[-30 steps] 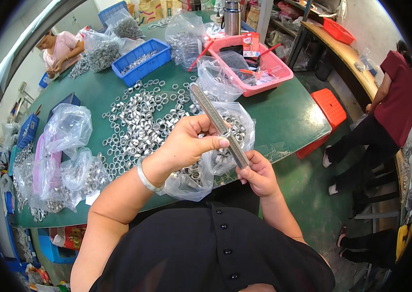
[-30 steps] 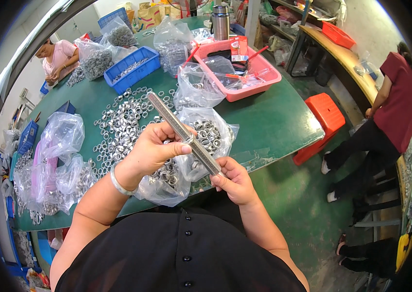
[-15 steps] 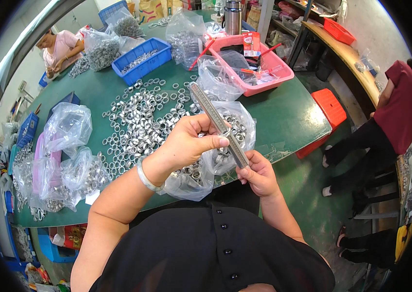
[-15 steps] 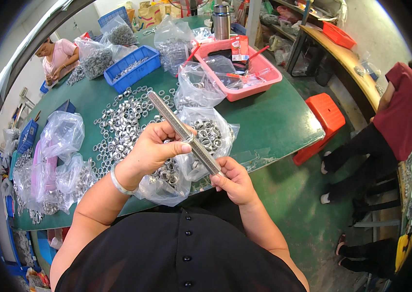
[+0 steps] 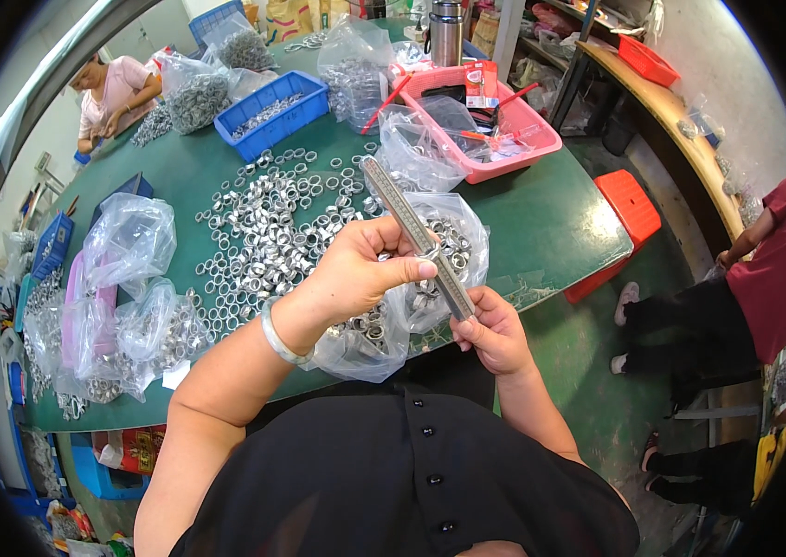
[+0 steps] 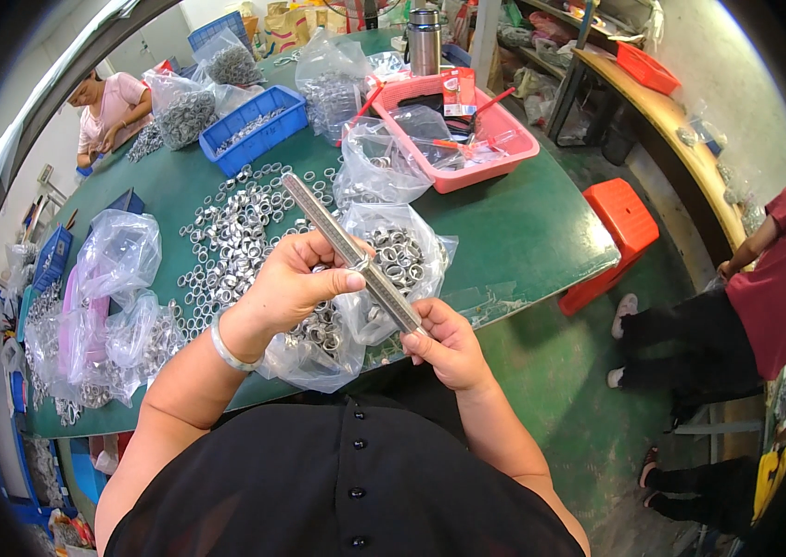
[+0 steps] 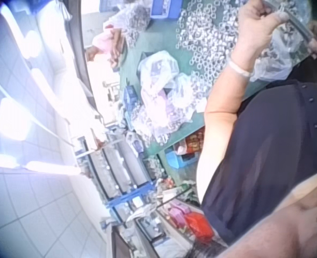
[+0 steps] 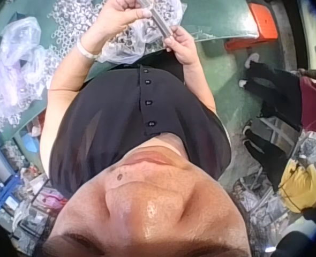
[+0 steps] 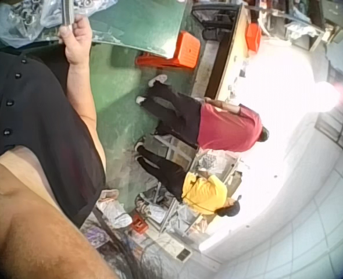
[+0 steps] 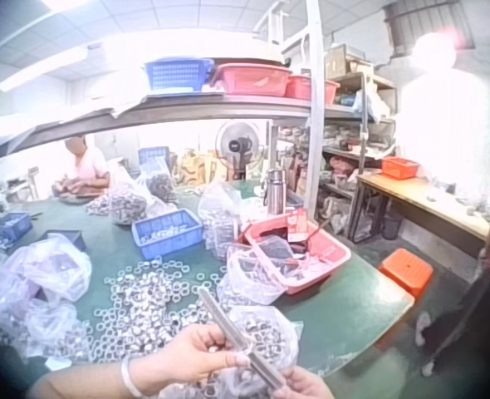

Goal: The person picks up metal rings one at a time from a pile on the table and places them onto a metal rod held in the other hand.

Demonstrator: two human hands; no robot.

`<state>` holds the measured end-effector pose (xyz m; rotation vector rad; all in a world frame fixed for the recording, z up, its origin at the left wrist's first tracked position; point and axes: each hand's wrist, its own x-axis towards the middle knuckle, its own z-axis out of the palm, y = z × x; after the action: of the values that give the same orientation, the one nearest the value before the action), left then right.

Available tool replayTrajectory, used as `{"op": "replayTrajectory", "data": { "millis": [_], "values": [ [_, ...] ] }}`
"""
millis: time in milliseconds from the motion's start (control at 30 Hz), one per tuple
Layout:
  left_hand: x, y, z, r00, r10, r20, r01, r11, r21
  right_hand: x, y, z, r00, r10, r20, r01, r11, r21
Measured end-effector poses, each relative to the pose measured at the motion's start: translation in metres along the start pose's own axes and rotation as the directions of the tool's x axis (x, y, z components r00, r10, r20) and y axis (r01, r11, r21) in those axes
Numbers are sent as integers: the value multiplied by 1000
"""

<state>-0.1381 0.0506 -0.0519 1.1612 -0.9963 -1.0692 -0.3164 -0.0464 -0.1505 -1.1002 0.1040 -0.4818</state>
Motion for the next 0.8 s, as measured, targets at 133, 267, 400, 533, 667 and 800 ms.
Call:
{"op": "replayTrajectory", "data": {
  "millis": [133,267,400,533,667,800],
  "values": [
    [0,-1,0,1000,9,-4,-9,1000,7,0,0,0,1000,3,-2,-3,1000,1],
    [0,-1,0,1000,17,-3,-17,1000,6,0,0,1,1000,7,-11,-7,1000,-5],
    [-1,1,-1,1000,1,-3,-1,1000,20,0,1,1,1000,10,-11,-10,1000,-3],
    [0,1,-1,1000,6,-7,-6,1000,18,1,0,2,1000,13,-16,-14,1000,-11],
    [0,1,-1,1000,4,-17,-3,1000,10,1,-1,2,999,18,-29,-19,1000,-23],
    [0,1,-1,1000,8,-22,-8,1000,-16,1,-1,3,999,19,-31,-20,1000,-18]
  ]
}}
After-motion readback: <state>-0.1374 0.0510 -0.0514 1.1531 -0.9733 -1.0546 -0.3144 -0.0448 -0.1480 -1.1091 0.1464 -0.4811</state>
